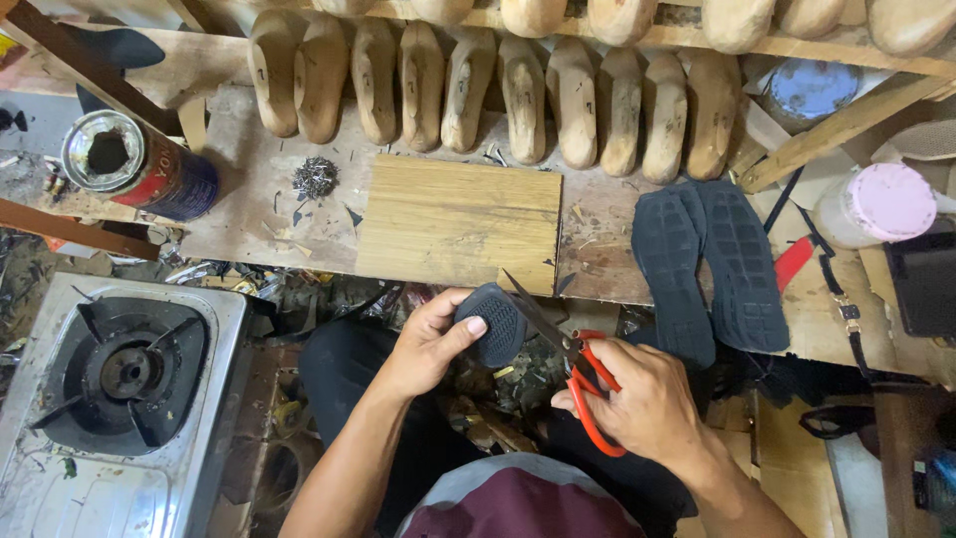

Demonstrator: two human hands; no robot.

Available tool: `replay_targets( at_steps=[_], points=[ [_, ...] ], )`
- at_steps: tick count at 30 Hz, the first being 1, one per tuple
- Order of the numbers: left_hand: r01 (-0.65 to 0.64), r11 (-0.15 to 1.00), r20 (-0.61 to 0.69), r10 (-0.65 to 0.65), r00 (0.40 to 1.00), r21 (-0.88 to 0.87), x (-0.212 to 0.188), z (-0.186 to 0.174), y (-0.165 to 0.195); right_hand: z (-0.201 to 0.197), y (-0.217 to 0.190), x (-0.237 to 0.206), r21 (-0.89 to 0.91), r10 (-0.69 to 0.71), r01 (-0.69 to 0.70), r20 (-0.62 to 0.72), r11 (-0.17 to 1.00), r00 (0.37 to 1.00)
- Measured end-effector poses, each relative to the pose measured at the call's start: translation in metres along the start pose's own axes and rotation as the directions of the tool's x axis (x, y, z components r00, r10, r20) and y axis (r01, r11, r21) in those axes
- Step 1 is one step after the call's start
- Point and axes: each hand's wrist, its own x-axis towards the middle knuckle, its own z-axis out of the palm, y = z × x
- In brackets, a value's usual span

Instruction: The person first arranges wooden shoe lasts on the rack above the workbench, then picks up black rubber soles and trims their edges with red-handled scissors, working on one sole at a time and setting trimmed soles on the bench.

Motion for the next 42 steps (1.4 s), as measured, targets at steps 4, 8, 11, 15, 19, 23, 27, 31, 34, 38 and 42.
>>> replay_targets(
  at_steps=[4,8,11,15,19,23,27,31,34,38,42],
  points=[
    [0.053,0.998,-0.001,-0.053,0.999,-0.037,-0.002,-0.001,0.002,-0.003,0.001,-0.001,0.021,0.039,-0.040,0.047,0.999,0.998],
    [0.068,0.997,0.032,-0.067,0.997,-0.032,-0.001,-0.005,0.004,-0.008,0.005,-0.003,0.001,-0.008,0.008,0.042,1.000,0.999],
    [0.079,0.997,0.058,-0.078,0.995,-0.009,-0.001,-0.008,0.007,-0.012,0.005,-0.005,0.004,0.005,-0.006,0.065,1.000,0.998],
    [0.081,0.994,0.080,-0.087,0.993,0.078,-0.003,-0.011,0.010,-0.018,0.009,-0.010,0.018,0.034,-0.036,0.124,0.999,0.992],
    [0.089,0.989,0.094,-0.100,0.990,0.119,-0.002,-0.013,0.009,-0.017,0.019,-0.017,0.107,0.054,-0.072,0.165,0.992,0.985],
    [0.097,0.985,0.097,-0.111,0.989,0.143,0.004,-0.013,0.013,-0.010,0.025,-0.017,0.201,0.061,-0.088,0.138,0.976,0.989],
    [0.107,0.982,0.095,-0.122,0.988,0.155,0.006,-0.013,0.022,-0.010,0.022,-0.012,0.201,0.127,-0.152,0.132,0.968,0.983],
    [0.077,0.976,0.133,-0.105,0.986,0.204,0.006,-0.009,0.030,-0.014,0.012,-0.001,0.056,0.001,-0.005,0.072,0.998,0.997],
    [0.077,0.981,0.175,-0.109,0.979,0.180,0.008,-0.006,0.033,-0.016,0.007,0.006,0.035,0.013,-0.017,0.111,0.999,0.994],
    [0.070,0.974,0.185,-0.111,0.976,0.217,0.007,-0.008,0.038,-0.021,0.008,0.007,0.017,-0.033,0.031,0.130,0.999,0.991],
    [0.068,0.962,0.236,-0.133,0.963,0.264,0.006,-0.014,0.046,-0.027,0.018,0.002,0.021,-0.041,0.037,0.196,0.999,0.980]
  ],
)
